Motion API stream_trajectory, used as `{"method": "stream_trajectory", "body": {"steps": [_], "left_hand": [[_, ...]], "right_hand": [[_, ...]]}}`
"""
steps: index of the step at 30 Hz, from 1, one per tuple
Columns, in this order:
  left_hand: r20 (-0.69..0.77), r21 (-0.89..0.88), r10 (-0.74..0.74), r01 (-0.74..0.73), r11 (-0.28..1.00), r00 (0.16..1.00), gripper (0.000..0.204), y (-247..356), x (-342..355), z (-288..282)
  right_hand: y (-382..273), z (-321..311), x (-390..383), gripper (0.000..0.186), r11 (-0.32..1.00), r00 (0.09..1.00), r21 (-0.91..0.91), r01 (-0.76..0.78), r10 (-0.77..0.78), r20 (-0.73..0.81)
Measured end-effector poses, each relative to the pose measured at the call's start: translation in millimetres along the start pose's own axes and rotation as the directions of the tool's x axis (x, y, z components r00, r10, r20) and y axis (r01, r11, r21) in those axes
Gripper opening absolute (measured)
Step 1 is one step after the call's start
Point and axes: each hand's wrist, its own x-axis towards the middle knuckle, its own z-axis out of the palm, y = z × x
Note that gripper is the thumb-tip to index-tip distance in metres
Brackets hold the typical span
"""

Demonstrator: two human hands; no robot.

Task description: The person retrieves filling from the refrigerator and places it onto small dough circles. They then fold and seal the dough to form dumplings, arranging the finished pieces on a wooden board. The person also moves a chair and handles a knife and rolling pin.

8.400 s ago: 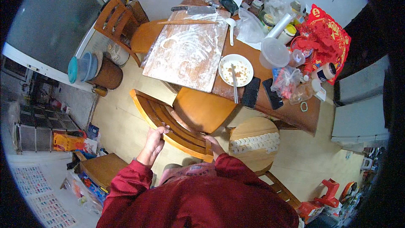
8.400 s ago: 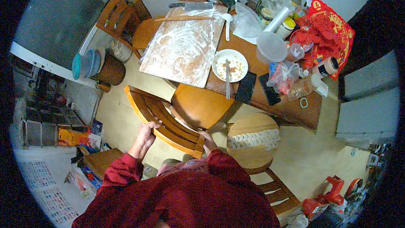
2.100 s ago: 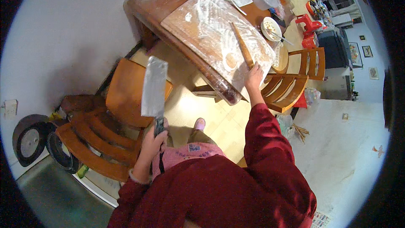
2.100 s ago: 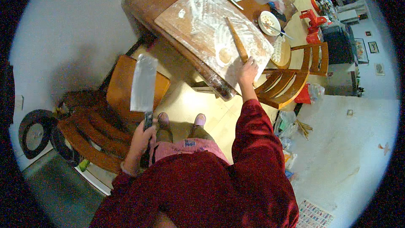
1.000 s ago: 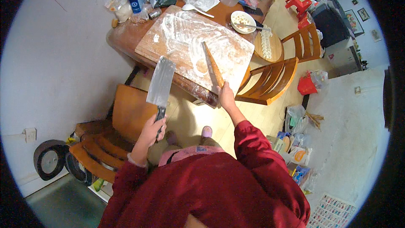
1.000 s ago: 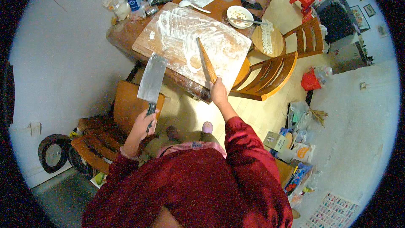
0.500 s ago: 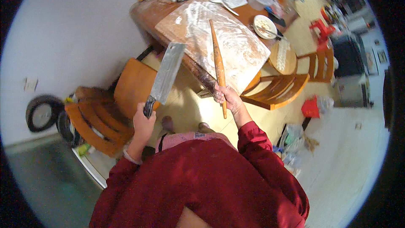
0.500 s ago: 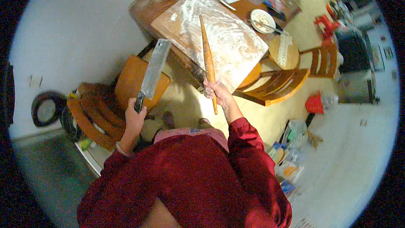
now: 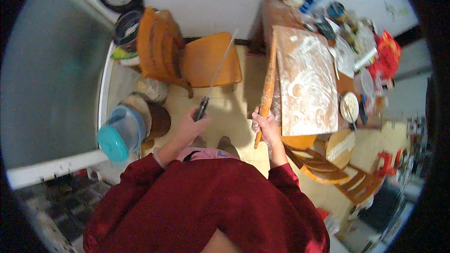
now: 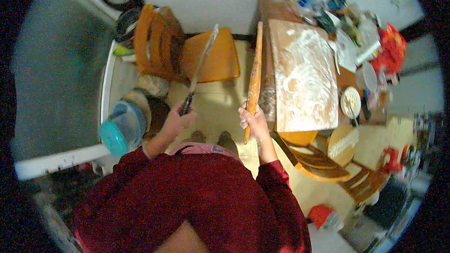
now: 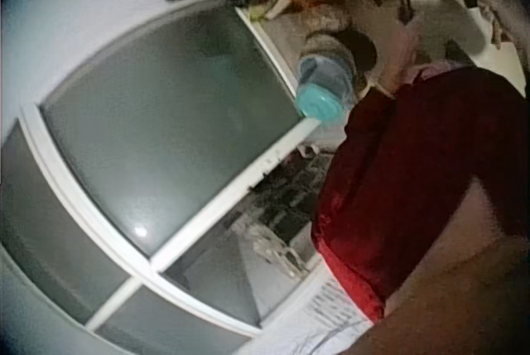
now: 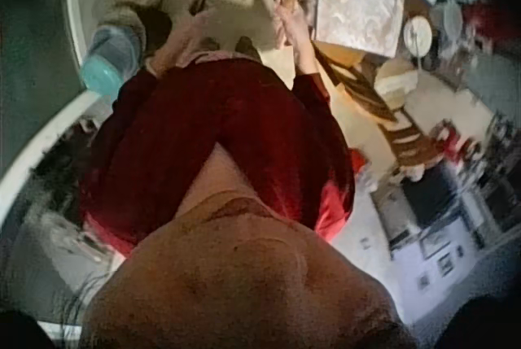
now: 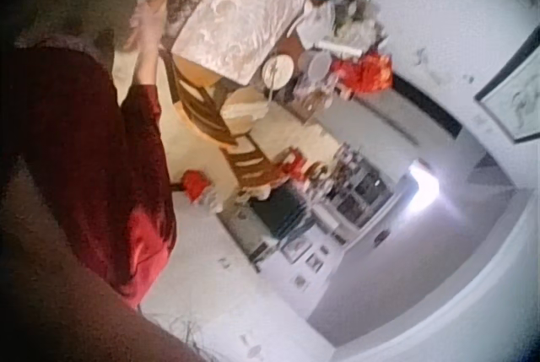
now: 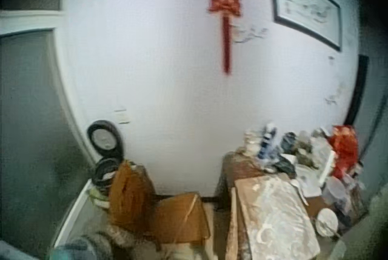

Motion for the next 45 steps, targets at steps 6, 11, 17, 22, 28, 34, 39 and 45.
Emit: {"method": "stream_trajectory", "body": {"steps": [6,11,17,22,28,34,39,45], "left_hand": [[0.221,-0.249,0.119,-0.062,0.967,0.968,0.012,-29,-58,0],[0.024,-0.583,0.202,-0.15,0.799,0.979,0.013,-79,-123,-53],[-0.544,-0.395,0.393,-0.639,0.66,0.742,0.034,-168,-247,-147],[-0.651,-0.639,0.164,-0.652,0.408,0.741,0.032,-228,-332,-210],[-0.77,-0.633,-0.077,-0.744,0.213,0.633,0.037,-272,-396,-278],[-0.774,-0.63,-0.022,-0.766,0.13,0.633,0.035,-294,-423,-380],[-0.709,-0.702,0.0,-0.707,0.082,0.705,0.036,-282,-403,-491],[-0.775,-0.419,0.142,-0.67,0.613,0.615,0.047,-312,-402,-590]], "right_hand": [[15,93,-26,0.017,0.904,0.949,-0.366,0.22,-0.111,0.295],[54,180,-66,0.022,0.54,0.817,-0.647,0.538,-0.144,0.558],[175,304,-134,0.029,0.49,0.626,-0.614,0.619,0.165,0.762],[271,382,-190,0.035,0.436,0.599,-0.713,0.549,0.389,0.7],[360,469,-225,0.034,0.515,0.299,-0.49,0.703,0.412,0.861],[418,568,-220,0.048,0.333,0.342,-0.607,0.722,0.591,0.731],[457,642,-177,0.058,0.468,0.306,-0.651,0.597,0.617,0.725],[515,723,-143,0.063,0.446,0.353,-0.754,0.482,0.689,0.633]]}}
